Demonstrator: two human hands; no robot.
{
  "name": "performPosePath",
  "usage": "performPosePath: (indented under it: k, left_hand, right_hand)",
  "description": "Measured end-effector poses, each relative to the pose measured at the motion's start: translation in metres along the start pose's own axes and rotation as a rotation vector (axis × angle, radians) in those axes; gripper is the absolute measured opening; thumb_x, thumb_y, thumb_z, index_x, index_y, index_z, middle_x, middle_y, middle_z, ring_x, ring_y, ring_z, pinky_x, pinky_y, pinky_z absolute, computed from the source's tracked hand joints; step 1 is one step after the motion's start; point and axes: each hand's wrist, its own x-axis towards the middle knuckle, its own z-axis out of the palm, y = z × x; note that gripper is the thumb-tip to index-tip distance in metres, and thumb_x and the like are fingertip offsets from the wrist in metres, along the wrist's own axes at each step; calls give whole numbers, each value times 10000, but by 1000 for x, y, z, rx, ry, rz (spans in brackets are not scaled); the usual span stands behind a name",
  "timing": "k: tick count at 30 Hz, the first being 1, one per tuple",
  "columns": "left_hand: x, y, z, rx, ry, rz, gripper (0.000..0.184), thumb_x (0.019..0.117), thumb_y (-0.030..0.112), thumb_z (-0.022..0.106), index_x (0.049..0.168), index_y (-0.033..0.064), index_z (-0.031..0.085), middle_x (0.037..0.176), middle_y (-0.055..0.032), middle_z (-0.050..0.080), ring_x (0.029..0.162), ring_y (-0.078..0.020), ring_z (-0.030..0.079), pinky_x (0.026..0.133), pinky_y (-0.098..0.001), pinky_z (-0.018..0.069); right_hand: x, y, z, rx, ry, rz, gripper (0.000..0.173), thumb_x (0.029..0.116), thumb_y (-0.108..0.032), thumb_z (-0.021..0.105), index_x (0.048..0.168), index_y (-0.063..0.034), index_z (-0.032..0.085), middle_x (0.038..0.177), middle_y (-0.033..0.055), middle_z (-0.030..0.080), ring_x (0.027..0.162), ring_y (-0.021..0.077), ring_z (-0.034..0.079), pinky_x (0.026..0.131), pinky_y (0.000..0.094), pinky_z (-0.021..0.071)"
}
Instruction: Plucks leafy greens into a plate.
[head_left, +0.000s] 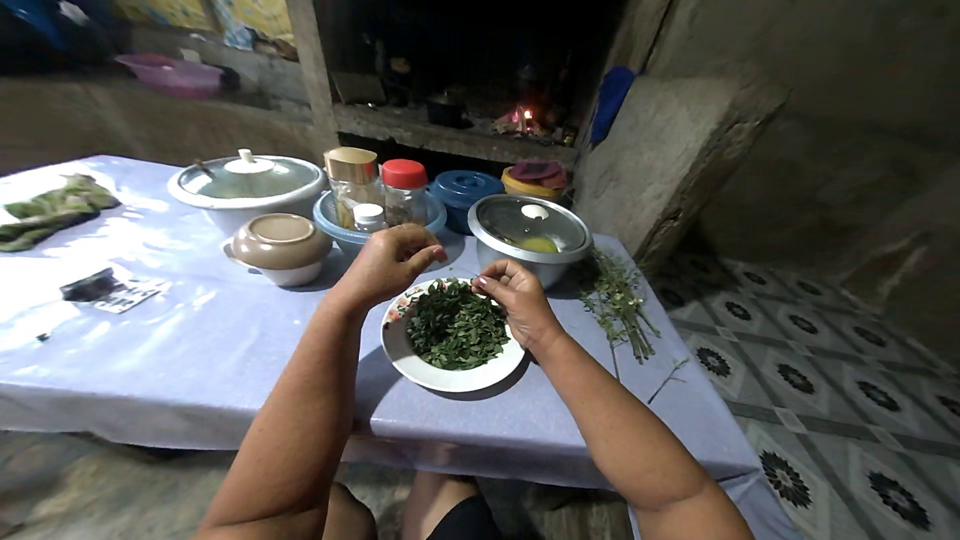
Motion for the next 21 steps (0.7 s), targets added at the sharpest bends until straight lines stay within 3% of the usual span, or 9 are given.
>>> performPosePath:
  k: [2, 5, 9, 15, 21]
  left_hand:
    - [0, 2, 1, 6, -44, -21, 256, 1047, 296, 573, 1018, 110, 746, 1016, -6, 733, 914, -84, 690, 854, -350, 579]
    - [1, -1, 6, -20, -88, 2, 171, 993, 260, 657, 1005, 109, 736, 1044, -21, 707, 880, -96, 683, 800, -326, 593]
    - [1, 6, 18, -112, -169, -3, 259, 919, 204, 762, 1152, 102, 713, 1144, -56, 693, 909, -141, 693, 807, -347, 607]
    - [0, 10, 32, -137, -152, 54, 116, 947, 224, 728, 987, 115, 728, 957, 5, 719, 859, -88, 694, 796, -311, 603]
    - [1, 9, 35, -22, -98, 104, 150, 990, 228, 648, 972, 91, 707, 917, -23, 678, 818, -107, 661, 759, -332, 579]
  right_hand:
    - [0, -1, 0, 11, 10, -3, 108, 978, -26, 640, 1081, -48, 613, 977, 70, 680, 863, 142, 675, 812, 329, 582]
    - [-1, -2, 0, 44, 3, -20, 97, 988, -29, 624, 1081, -54, 611, 982, 67, 683, 875, 142, 677, 828, 336, 583]
    - [-2, -1, 3, 66, -38, -36, 98, 981, -16, 620, 1067, -63, 612, 984, 64, 685, 885, 140, 675, 835, 341, 579]
    - [-2, 2, 6, 8, -42, -55, 104, 969, -20, 651, 1067, -49, 631, 943, 57, 668, 828, 111, 650, 779, 299, 570]
    - [-2, 2, 7, 5, -57, -62, 105, 974, -5, 632, 1075, -31, 624, 955, 74, 672, 856, 131, 667, 822, 330, 583]
